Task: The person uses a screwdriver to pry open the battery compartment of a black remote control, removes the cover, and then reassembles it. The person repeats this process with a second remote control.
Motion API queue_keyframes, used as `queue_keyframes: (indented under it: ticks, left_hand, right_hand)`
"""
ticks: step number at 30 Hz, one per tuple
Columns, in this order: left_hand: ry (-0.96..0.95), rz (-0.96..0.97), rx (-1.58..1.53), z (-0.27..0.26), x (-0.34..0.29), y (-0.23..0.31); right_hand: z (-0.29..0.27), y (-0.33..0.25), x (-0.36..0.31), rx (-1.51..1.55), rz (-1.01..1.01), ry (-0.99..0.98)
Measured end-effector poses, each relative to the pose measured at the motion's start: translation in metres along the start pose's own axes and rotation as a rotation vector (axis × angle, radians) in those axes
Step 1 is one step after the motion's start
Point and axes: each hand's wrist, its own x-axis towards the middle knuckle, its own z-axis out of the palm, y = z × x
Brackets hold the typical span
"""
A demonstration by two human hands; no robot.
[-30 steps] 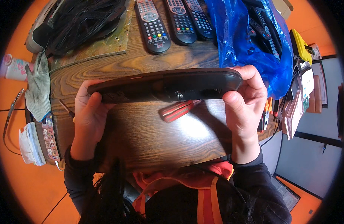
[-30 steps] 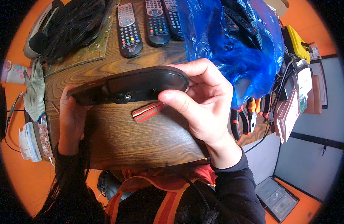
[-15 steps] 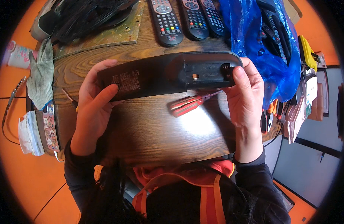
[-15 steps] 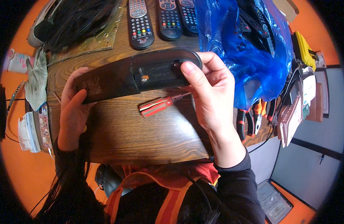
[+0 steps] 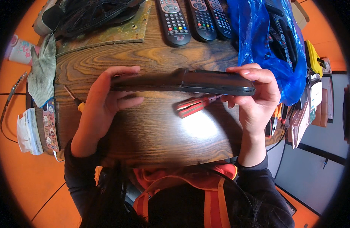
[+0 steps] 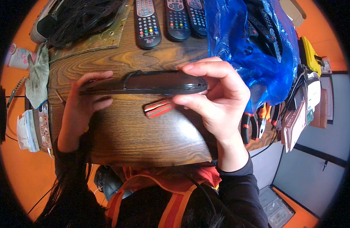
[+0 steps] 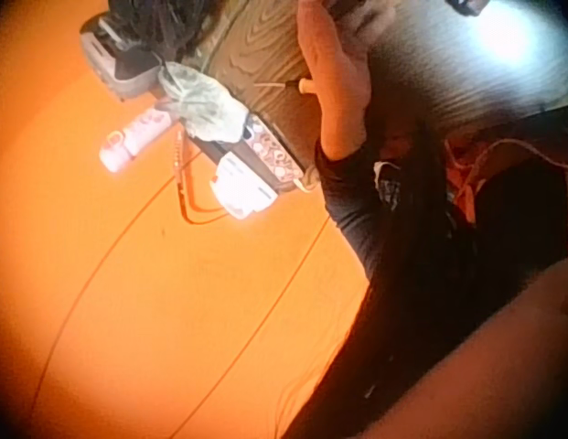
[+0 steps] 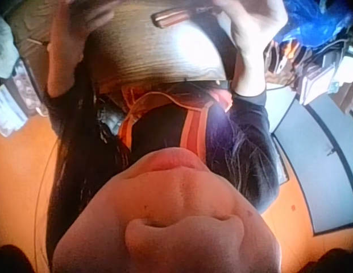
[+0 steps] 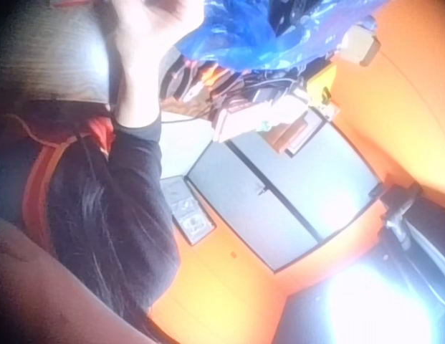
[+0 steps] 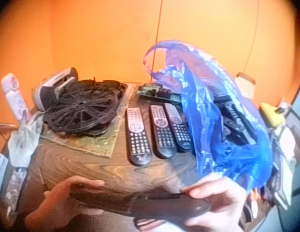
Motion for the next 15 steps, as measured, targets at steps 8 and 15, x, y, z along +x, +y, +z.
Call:
queue_keyframes:
  ticks: [8, 15]
  left_hand:
    - [-0.128, 0.176, 0.071, -0.014, 0.006, -0.008]
    - [-0.109, 0.427, 0.075, -0.004, 0.000, -0.006]
  right_hand:
    - [0.006, 0.002, 0.002, 0.082, 0.034, 0.032]
    - [0.017, -0.001, -0.002, 0.326, 0.325, 0.024]
